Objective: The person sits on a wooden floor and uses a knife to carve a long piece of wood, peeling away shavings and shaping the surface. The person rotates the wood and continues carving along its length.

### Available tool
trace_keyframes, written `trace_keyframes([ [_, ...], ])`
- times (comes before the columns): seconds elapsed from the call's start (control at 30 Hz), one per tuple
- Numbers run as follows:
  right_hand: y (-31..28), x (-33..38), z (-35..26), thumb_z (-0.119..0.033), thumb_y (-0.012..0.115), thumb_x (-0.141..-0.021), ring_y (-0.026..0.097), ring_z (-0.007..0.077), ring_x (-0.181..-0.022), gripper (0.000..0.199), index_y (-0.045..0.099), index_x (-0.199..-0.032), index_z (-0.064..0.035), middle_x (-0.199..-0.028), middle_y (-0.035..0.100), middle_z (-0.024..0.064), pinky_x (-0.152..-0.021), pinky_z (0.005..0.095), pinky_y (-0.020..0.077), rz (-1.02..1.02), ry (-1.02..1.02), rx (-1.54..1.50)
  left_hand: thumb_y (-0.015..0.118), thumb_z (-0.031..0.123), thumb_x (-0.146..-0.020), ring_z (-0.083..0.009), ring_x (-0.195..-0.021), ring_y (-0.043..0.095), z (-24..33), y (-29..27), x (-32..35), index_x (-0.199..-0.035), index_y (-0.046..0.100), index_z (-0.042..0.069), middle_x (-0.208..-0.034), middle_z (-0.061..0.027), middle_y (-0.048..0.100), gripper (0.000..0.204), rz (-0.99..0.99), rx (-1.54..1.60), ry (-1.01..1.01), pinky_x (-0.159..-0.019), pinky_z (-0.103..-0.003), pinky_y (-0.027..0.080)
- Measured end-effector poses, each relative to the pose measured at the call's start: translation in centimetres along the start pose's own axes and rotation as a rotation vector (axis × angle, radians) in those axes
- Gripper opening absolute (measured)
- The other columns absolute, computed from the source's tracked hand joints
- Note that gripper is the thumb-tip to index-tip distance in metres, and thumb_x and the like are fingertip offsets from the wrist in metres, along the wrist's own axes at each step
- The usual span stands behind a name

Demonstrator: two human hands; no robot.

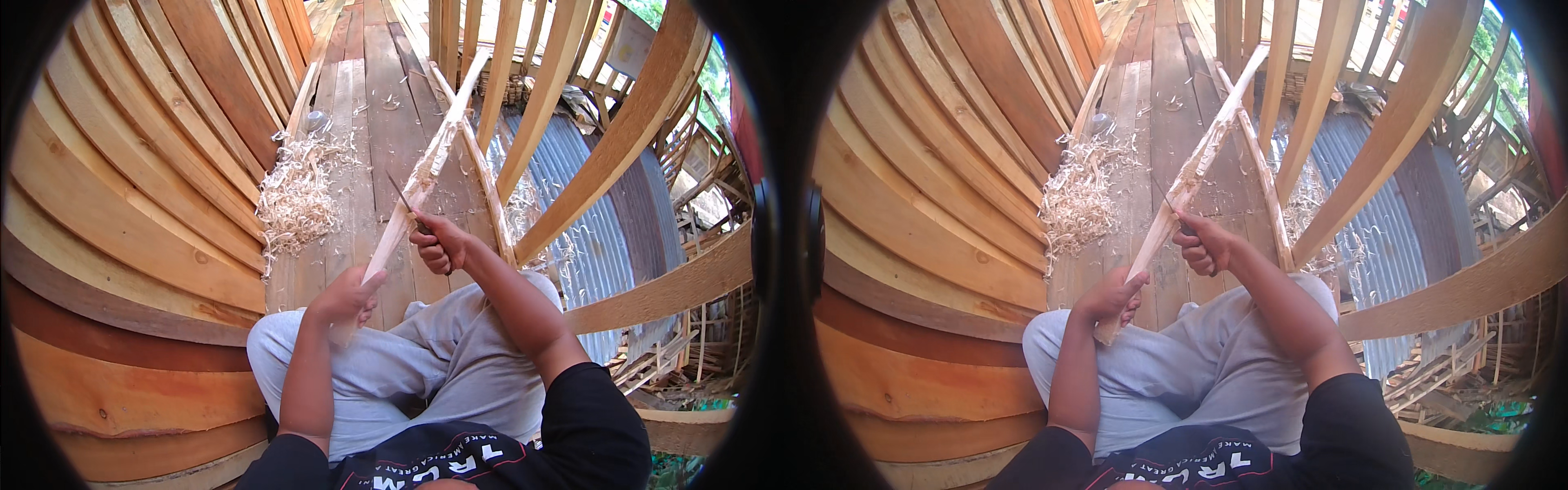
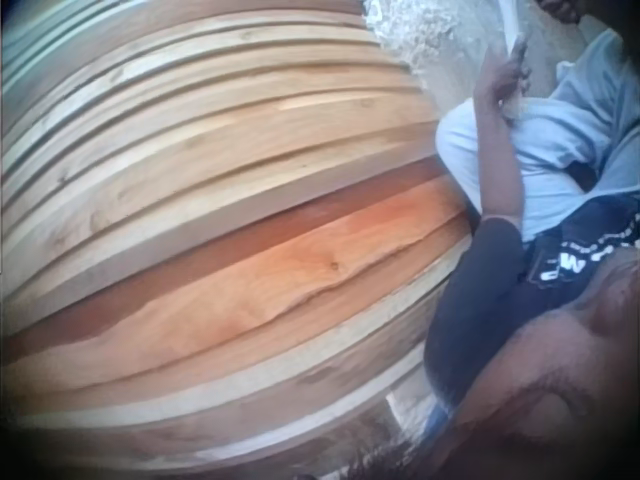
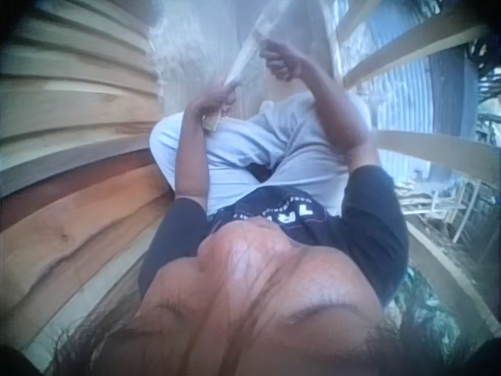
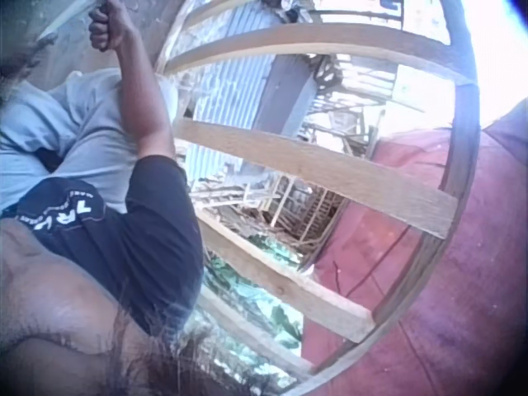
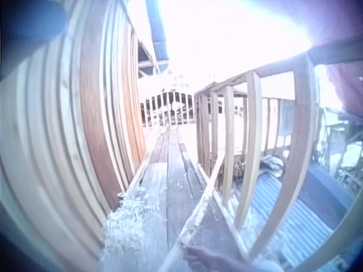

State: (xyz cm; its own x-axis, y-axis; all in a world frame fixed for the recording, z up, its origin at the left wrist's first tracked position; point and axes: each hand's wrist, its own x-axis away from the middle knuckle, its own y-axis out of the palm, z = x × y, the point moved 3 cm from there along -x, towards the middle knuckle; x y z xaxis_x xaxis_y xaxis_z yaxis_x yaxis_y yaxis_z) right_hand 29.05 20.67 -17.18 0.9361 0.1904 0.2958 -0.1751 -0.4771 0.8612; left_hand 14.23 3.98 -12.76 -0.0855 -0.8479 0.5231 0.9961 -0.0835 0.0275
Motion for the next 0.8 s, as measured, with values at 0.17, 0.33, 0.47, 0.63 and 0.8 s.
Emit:
trace_keyframes([
  [0.17,0.2,-0.3,0.3,-0.069,0.030,-0.093,0.006,0.0069,-0.037,0.065,0.027,-0.057,-0.0152,-0.047,0.011,-0.0065,-0.033,0.0257,0.0047,-0.237,0.028,-0.145,0.053,0.042,-0.096,-0.0087,-0.042,0.046,0.1,-0.4,0.7,-0.101,0.045,0.005,-0.059,0.0012,0.045,0.038,-0.044,0.004,0.020,-0.039,-0.027,0.043],
  [0.33,0.6,0.8,-2.0,-0.068,0.033,-0.093,0.013,0.0059,-0.039,0.063,0.028,-0.059,-0.0154,-0.049,0.019,-0.0070,-0.034,0.0261,0.0090,0.306,-0.135,0.403,0.055,0.040,-0.096,-0.0081,-0.042,0.044,1.5,0.1,0.9,-0.099,0.045,0.005,-0.059,0.0017,0.043,0.037,0.048,0.039,0.064,-0.039,-0.026,0.042],
  [0.47,0.7,0.9,-3.5,-0.062,0.050,-0.090,0.046,0.0182,-0.044,0.060,0.054,-0.067,-0.0061,-0.052,0.046,0.0024,-0.043,0.0357,0.0336,0.880,-0.418,1.231,0.055,0.040,-0.096,-0.0073,-0.042,0.042,0.5,1.3,-1.0,-0.106,0.046,0.007,-0.059,0.0029,0.039,0.036,-0.008,0.279,0.049,-0.039,-0.026,0.040],
  [0.63,0.2,-0.1,-3.3,-0.052,0.058,-0.088,0.062,0.0337,-0.064,0.050,0.066,-0.087,-0.0029,-0.064,0.060,0.0178,-0.060,0.0442,0.0449,1.181,-0.566,1.514,0.054,0.039,-0.097,-0.0069,-0.044,0.039,-0.9,1.6,-3.5,-0.108,0.047,0.009,-0.061,0.0033,0.039,0.033,0.017,0.501,-0.051,-0.041,-0.025,0.038],
  [0.8,0.3,-1.0,-3.7,-0.048,0.057,-0.089,0.061,0.0381,-0.062,0.045,0.069,-0.087,-0.0047,-0.063,0.060,0.0198,-0.056,0.0457,0.0448,1.303,-0.675,1.728,0.053,0.039,-0.097,-0.0074,-0.045,0.040,-0.8,1.6,-4.1,-0.107,0.046,0.009,-0.062,0.0030,0.040,0.033,-0.008,0.510,-0.055,-0.042,-0.026,0.038],
])
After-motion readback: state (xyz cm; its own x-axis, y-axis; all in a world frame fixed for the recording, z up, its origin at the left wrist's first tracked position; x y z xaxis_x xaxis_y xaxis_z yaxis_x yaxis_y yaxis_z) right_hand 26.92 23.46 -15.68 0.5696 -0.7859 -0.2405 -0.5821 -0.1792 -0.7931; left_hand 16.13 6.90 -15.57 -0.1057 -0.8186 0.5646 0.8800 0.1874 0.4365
